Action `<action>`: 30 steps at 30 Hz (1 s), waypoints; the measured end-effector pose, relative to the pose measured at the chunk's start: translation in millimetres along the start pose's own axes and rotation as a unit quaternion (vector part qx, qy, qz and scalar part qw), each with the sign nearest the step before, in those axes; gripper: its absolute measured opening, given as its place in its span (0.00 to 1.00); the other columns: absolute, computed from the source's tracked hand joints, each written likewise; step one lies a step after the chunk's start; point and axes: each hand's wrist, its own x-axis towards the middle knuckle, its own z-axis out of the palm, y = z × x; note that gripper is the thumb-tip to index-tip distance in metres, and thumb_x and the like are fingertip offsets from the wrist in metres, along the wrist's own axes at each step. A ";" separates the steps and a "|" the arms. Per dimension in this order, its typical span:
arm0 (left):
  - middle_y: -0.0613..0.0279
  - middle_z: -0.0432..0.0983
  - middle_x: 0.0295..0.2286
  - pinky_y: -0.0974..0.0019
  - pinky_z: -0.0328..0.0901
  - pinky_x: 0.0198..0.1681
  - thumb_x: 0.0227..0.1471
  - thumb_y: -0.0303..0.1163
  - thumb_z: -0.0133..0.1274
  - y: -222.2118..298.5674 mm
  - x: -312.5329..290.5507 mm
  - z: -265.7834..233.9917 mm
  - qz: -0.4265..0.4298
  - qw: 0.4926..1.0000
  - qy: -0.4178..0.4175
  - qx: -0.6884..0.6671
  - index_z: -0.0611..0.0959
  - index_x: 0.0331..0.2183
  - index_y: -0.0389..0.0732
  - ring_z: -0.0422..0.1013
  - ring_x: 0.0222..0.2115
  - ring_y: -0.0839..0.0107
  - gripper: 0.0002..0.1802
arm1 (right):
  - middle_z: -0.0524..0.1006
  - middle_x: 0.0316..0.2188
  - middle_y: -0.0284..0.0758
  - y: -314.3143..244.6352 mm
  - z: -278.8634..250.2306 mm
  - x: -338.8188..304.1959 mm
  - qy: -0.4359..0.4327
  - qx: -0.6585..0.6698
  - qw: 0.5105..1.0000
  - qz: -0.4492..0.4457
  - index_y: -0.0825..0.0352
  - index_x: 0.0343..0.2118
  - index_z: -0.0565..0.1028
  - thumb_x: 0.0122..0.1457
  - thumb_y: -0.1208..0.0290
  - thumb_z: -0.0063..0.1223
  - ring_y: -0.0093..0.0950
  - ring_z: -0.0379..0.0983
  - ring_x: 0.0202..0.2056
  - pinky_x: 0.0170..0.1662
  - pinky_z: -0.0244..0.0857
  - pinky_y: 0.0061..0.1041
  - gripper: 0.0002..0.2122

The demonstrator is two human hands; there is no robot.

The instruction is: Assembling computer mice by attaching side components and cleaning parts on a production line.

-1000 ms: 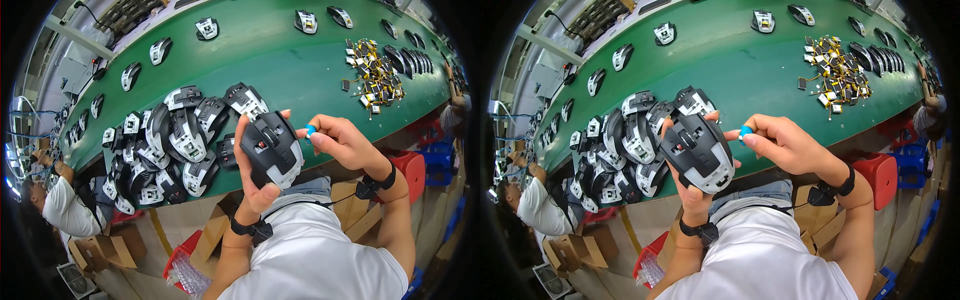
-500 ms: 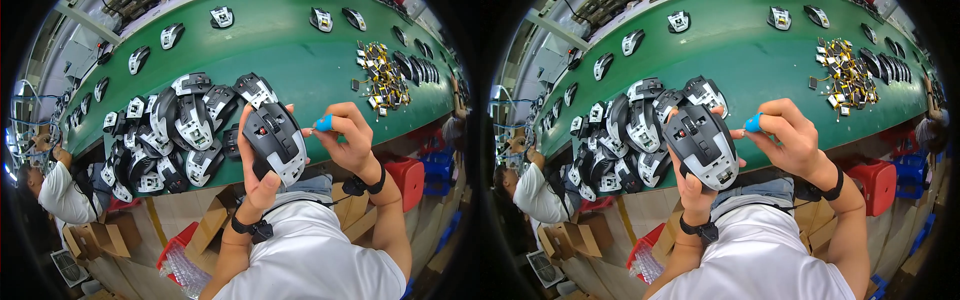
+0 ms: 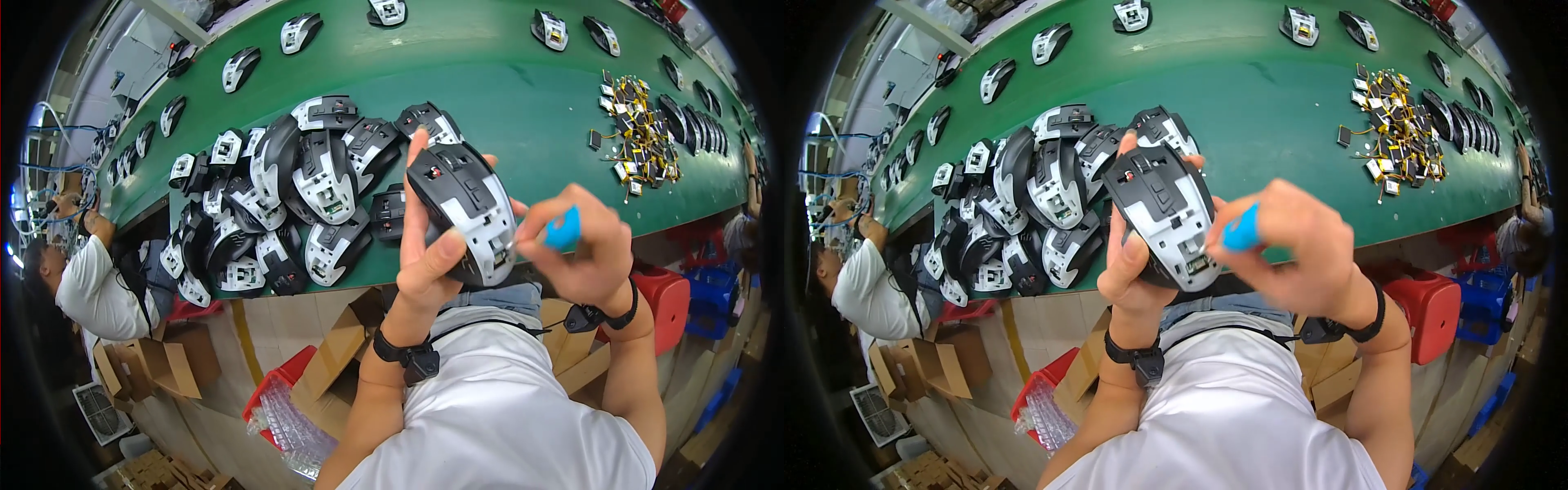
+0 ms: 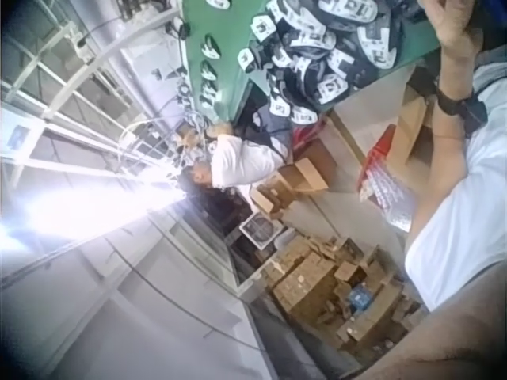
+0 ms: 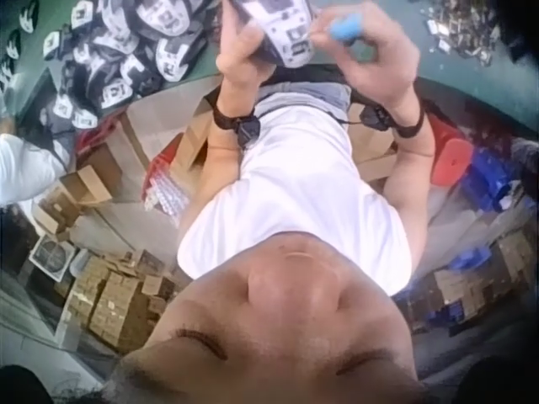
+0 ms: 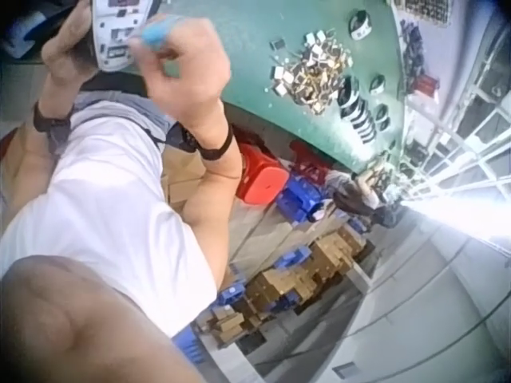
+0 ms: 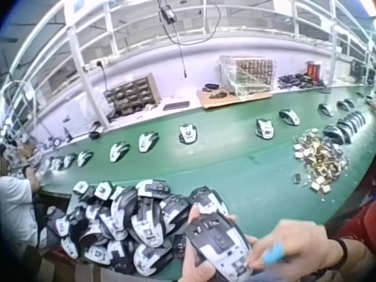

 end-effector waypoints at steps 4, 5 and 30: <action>0.40 0.64 0.47 0.52 0.69 0.41 0.46 0.47 0.49 2.2 4.2 1.7 -0.003 0.998 0.051 0.036 0.49 0.62 0.42 0.72 0.37 0.50 0.46 | 0.78 0.29 0.33 -1.3 4.7 0.0 -0.075 -0.103 0.990 -0.067 0.65 0.30 0.73 0.39 0.87 0.61 0.28 0.66 0.19 0.22 0.63 0.22 0.14; 0.40 0.64 0.47 0.52 0.69 0.41 0.46 0.47 0.49 0.9 2.3 0.9 -0.004 0.998 0.056 0.035 0.49 0.62 0.42 0.72 0.37 0.50 0.46 | 0.78 0.29 0.34 -1.6 4.3 -1.2 -0.100 -0.110 0.986 -0.071 0.66 0.31 0.72 0.38 0.88 0.60 0.28 0.64 0.18 0.21 0.62 0.22 0.16; 0.47 0.68 0.42 0.55 0.70 0.41 0.52 0.37 0.48 -3.8 -1.2 2.7 -0.005 0.989 0.133 0.065 0.54 0.59 0.40 0.73 0.37 0.53 0.36 | 0.76 0.24 0.33 4.4 9.5 -6.9 -0.062 -0.181 0.976 -0.107 0.69 0.25 0.71 0.30 0.87 0.59 0.25 0.64 0.16 0.17 0.59 0.22 0.15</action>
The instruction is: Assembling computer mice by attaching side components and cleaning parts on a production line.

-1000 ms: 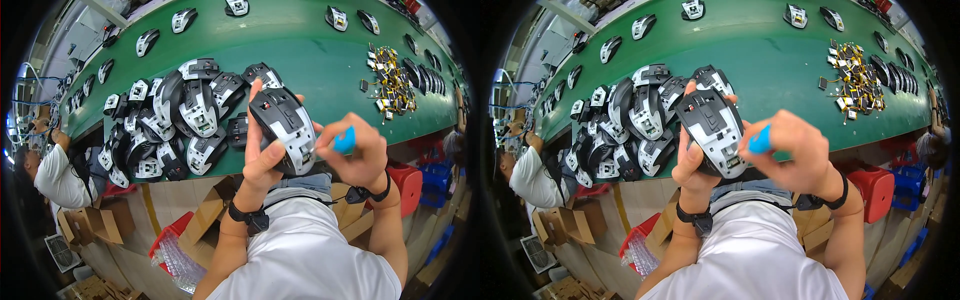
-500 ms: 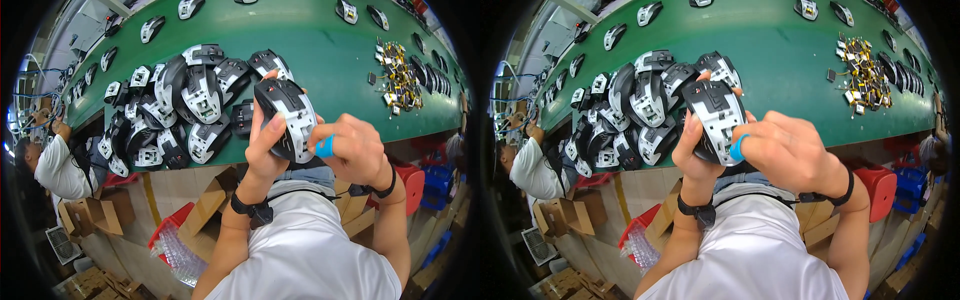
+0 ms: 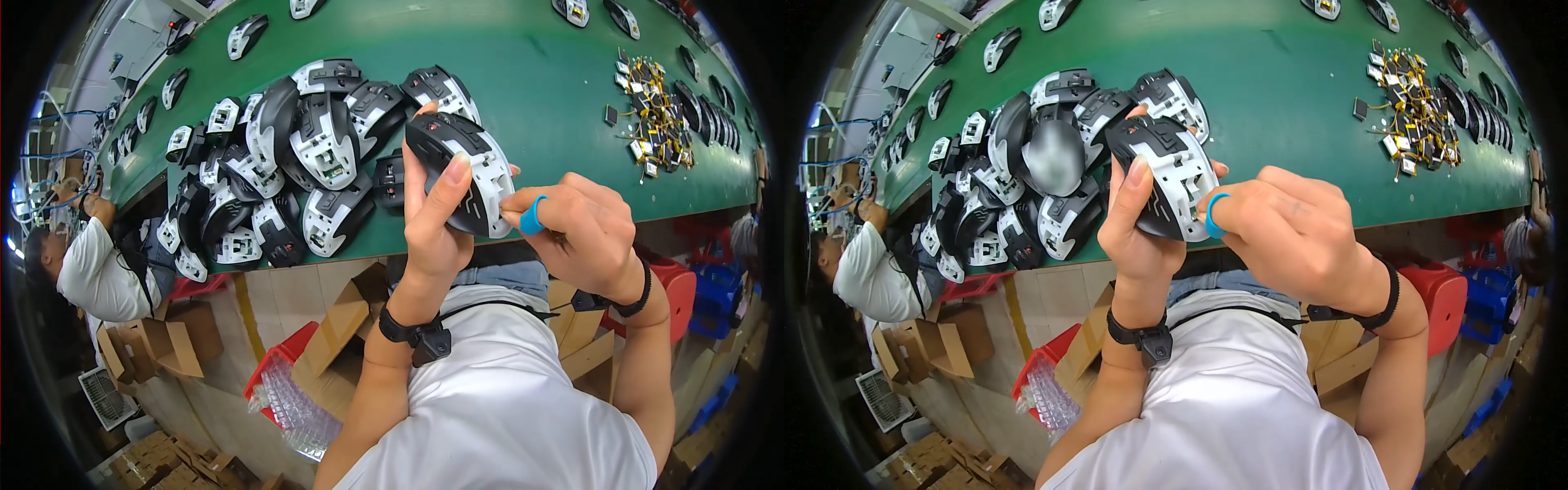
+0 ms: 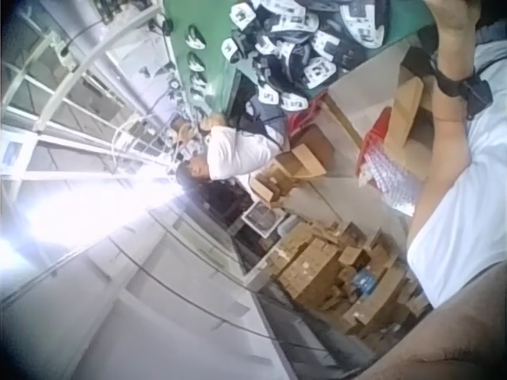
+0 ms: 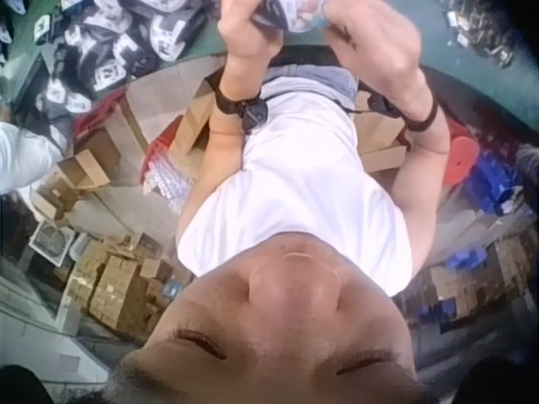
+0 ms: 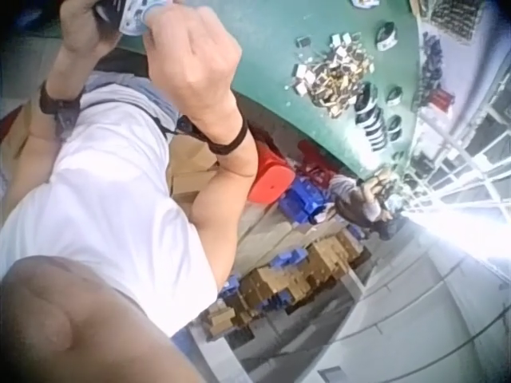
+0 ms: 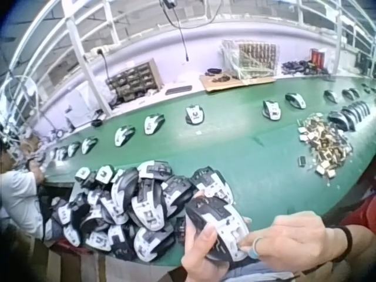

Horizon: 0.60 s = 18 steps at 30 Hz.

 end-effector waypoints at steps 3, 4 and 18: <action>0.50 0.69 0.40 0.57 0.70 0.40 0.54 0.34 0.49 -0.6 -2.6 -4.4 -0.013 0.999 -0.020 -0.036 0.54 0.59 0.44 0.73 0.36 0.57 0.35 | 0.78 0.25 0.33 -1.8 -3.4 -6.8 -0.025 0.049 0.998 0.023 0.68 0.24 0.71 0.30 0.87 0.59 0.25 0.65 0.16 0.17 0.60 0.22 0.15; 0.48 0.69 0.41 0.56 0.70 0.39 0.54 0.37 0.47 -0.8 -2.0 -4.3 0.000 1.000 -0.001 0.008 0.54 0.59 0.40 0.73 0.36 0.54 0.35 | 0.78 0.25 0.33 -2.1 -2.7 -7.5 -0.025 0.049 0.998 0.024 0.68 0.24 0.71 0.30 0.87 0.59 0.25 0.65 0.16 0.17 0.60 0.22 0.15; 0.47 0.69 0.42 0.57 0.72 0.28 0.61 0.48 0.32 -5.0 -0.1 -0.7 0.030 0.999 0.030 0.005 0.55 0.59 0.43 0.73 0.33 0.54 0.30 | 0.80 0.27 0.36 -3.2 3.5 -13.0 -0.001 0.074 0.996 0.049 0.69 0.23 0.71 0.31 0.92 0.53 0.27 0.68 0.18 0.20 0.64 0.22 0.14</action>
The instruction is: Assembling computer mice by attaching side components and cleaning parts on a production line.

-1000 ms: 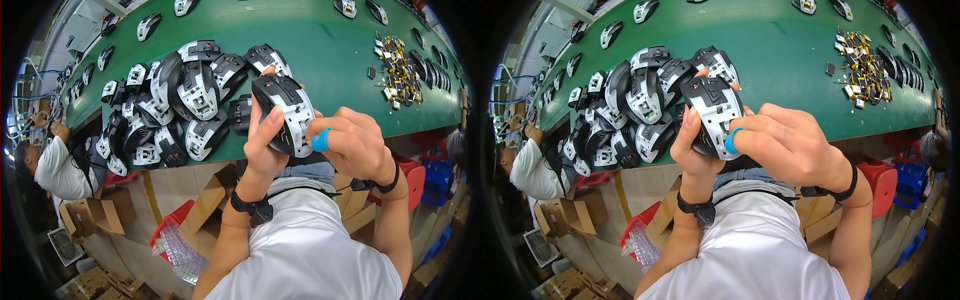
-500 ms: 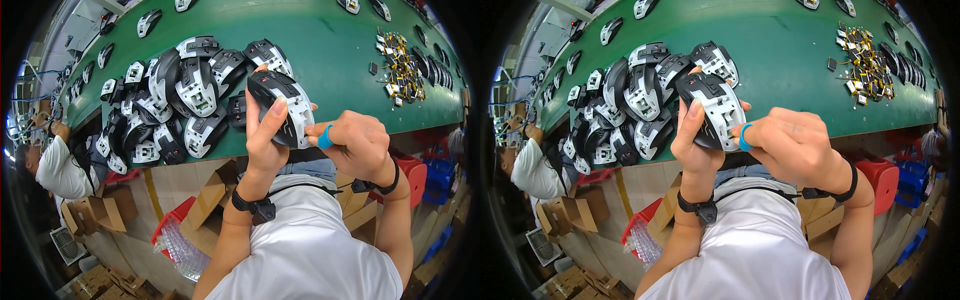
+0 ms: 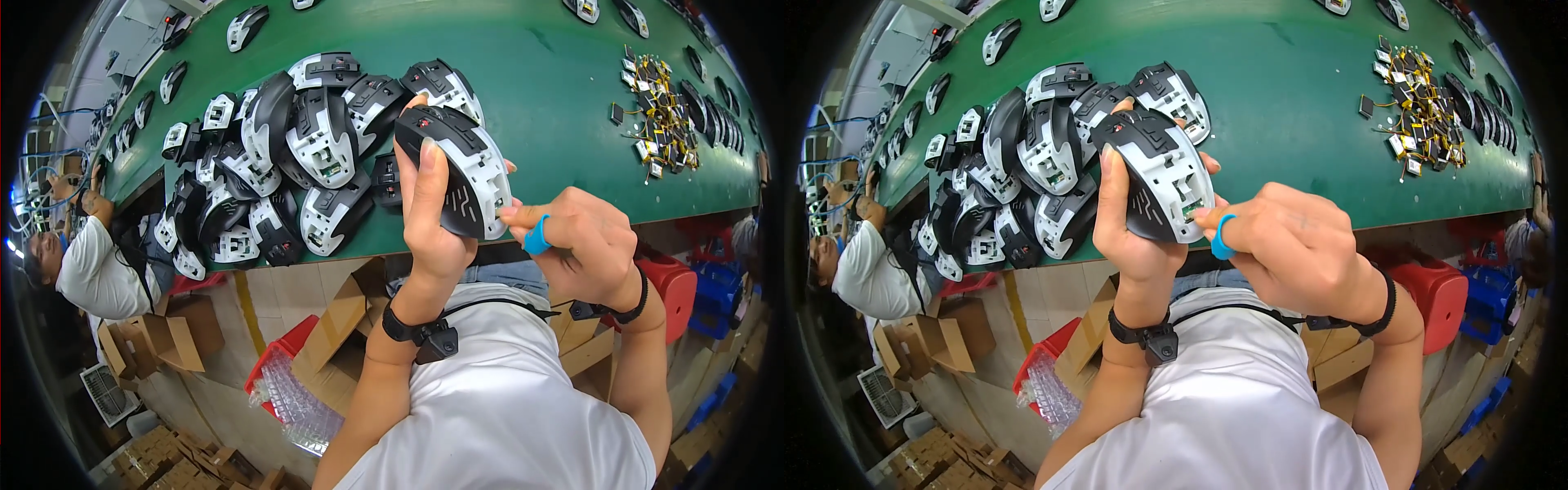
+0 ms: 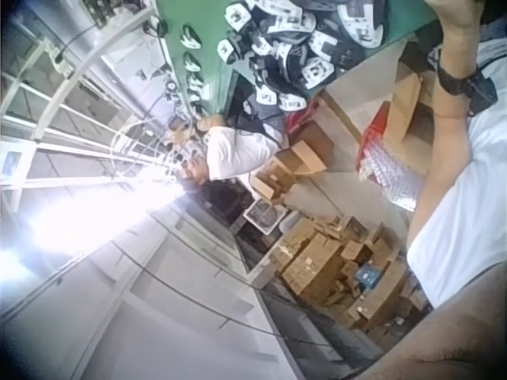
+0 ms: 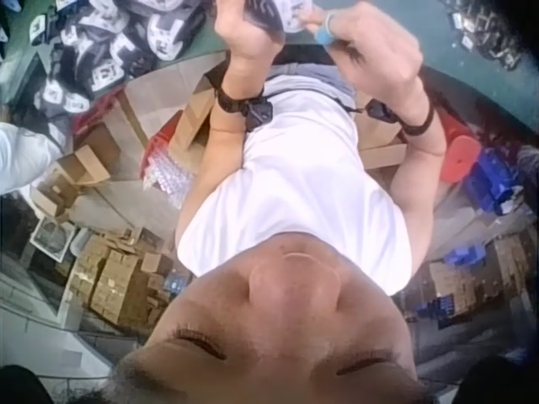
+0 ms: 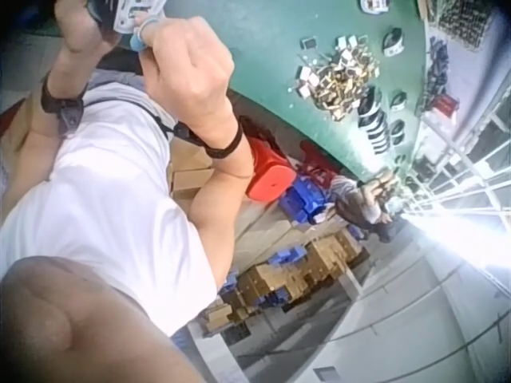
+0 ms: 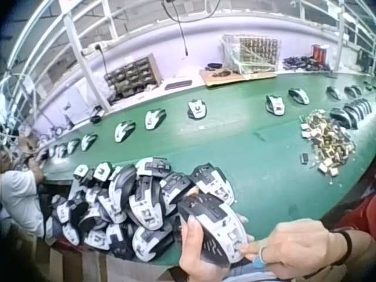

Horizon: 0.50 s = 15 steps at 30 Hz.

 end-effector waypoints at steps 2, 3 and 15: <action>0.47 0.69 0.41 0.57 0.72 0.30 0.61 0.48 0.32 -2.1 1.9 0.5 0.008 1.000 0.004 0.007 0.55 0.59 0.42 0.73 0.33 0.54 0.30 | 0.80 0.28 0.36 1.1 0.6 4.6 0.004 0.011 1.000 0.006 0.69 0.23 0.71 0.31 0.92 0.54 0.27 0.68 0.18 0.20 0.64 0.22 0.14; 0.48 0.70 0.41 0.58 0.71 0.31 0.61 0.48 0.32 -3.1 4.1 1.4 0.015 1.000 0.004 0.013 0.56 0.59 0.41 0.73 0.33 0.54 0.30 | 0.80 0.28 0.37 2.5 -0.1 7.2 0.008 0.018 1.000 0.012 0.68 0.24 0.71 0.32 0.92 0.55 0.27 0.69 0.18 0.21 0.64 0.22 0.14; 0.52 0.69 0.37 0.61 0.71 0.36 0.61 0.40 0.37 -2.5 4.4 0.7 0.011 1.000 0.000 0.006 0.55 0.58 0.41 0.73 0.31 0.63 0.27 | 0.74 0.21 0.34 -1.2 -2.1 5.8 -0.019 -0.004 1.000 0.020 0.70 0.25 0.71 0.35 0.90 0.58 0.28 0.67 0.18 0.20 0.62 0.23 0.12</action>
